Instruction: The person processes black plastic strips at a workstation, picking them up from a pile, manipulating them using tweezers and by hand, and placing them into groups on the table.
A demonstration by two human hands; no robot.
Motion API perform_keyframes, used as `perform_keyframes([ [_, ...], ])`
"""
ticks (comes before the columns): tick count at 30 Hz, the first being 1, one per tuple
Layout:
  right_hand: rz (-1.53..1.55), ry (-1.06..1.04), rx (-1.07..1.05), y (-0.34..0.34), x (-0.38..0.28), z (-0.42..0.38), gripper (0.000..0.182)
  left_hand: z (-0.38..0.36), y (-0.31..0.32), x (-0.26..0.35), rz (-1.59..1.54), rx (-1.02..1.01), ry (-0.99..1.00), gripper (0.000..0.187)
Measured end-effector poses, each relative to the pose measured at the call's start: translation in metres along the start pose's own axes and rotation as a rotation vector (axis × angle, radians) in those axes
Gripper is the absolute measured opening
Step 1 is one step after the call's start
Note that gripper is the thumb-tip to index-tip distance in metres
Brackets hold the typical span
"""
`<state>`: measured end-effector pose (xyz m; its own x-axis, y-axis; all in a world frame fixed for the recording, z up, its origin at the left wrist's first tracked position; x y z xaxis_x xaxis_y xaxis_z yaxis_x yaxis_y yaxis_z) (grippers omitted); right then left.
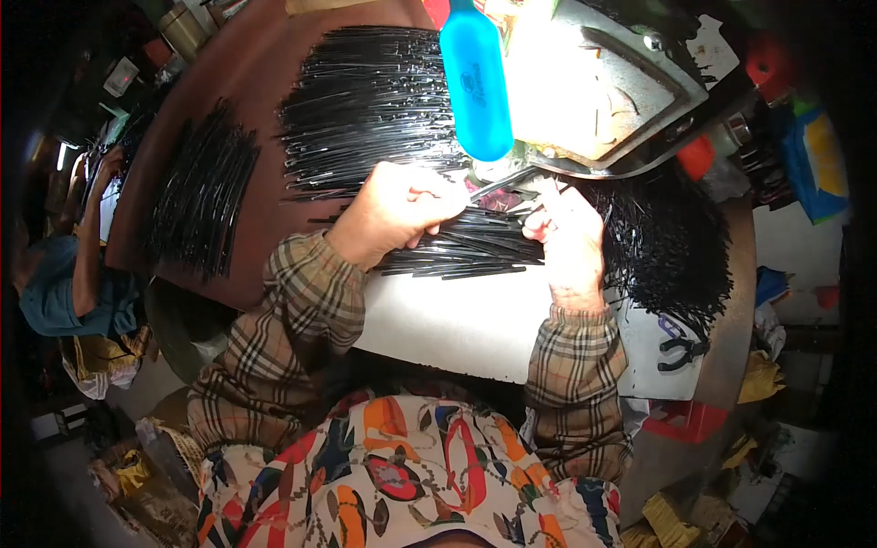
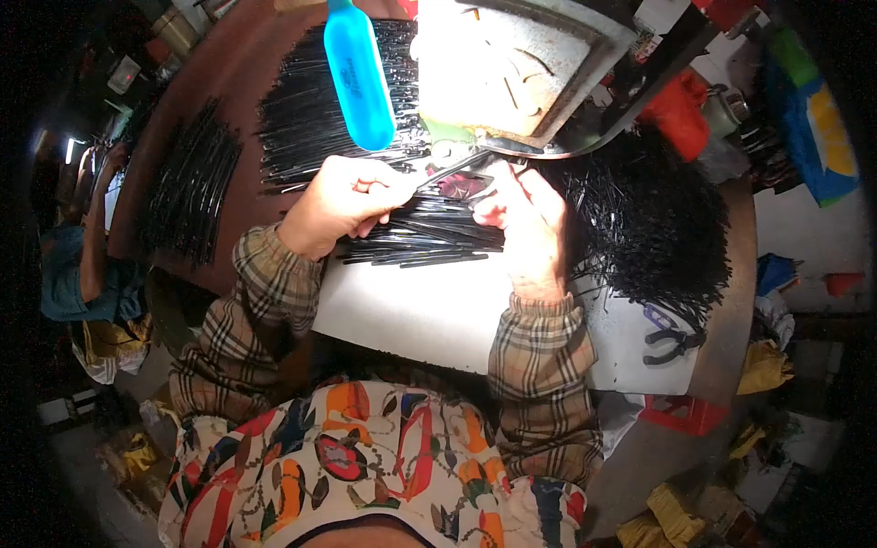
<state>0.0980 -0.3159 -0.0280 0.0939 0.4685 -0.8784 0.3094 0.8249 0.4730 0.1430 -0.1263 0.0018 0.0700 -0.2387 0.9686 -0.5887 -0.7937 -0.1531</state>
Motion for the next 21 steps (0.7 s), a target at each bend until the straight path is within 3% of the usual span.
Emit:
perform_keyframes([
  [2,0.033,0.048,0.010,0.009,0.000,-0.005,0.019,0.007,0.002,-0.009,-0.174,-0.041,0.010,0.014],
  [6,0.077,-0.013,-0.087,0.007,-0.004,-0.003,0.022,0.018,0.006,-0.003,-0.233,-0.022,0.093,0.016],
  [9,0.019,-0.016,-0.021,-0.002,-0.001,0.001,0.020,0.021,0.009,0.003,-0.262,-0.026,0.167,0.015],
  [15,0.026,-0.070,0.006,-0.002,-0.005,0.000,0.021,0.023,0.013,0.004,-0.231,-0.014,0.100,0.020],
  [21,0.061,-0.084,0.017,0.000,-0.007,-0.002,0.018,0.023,0.010,0.009,-0.178,0.052,0.185,0.011],
])
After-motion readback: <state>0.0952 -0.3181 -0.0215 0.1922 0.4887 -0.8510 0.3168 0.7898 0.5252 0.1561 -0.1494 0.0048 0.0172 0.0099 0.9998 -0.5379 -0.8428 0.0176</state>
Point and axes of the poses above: each hand's wrist, its own z-axis towards the middle knuckle, its own y-axis out of the palm, x = y × z, the point moved 10 cm from there along z, towards the middle knuckle, and after that the axes turned 9 degrees about z, right-handed, at the moved point
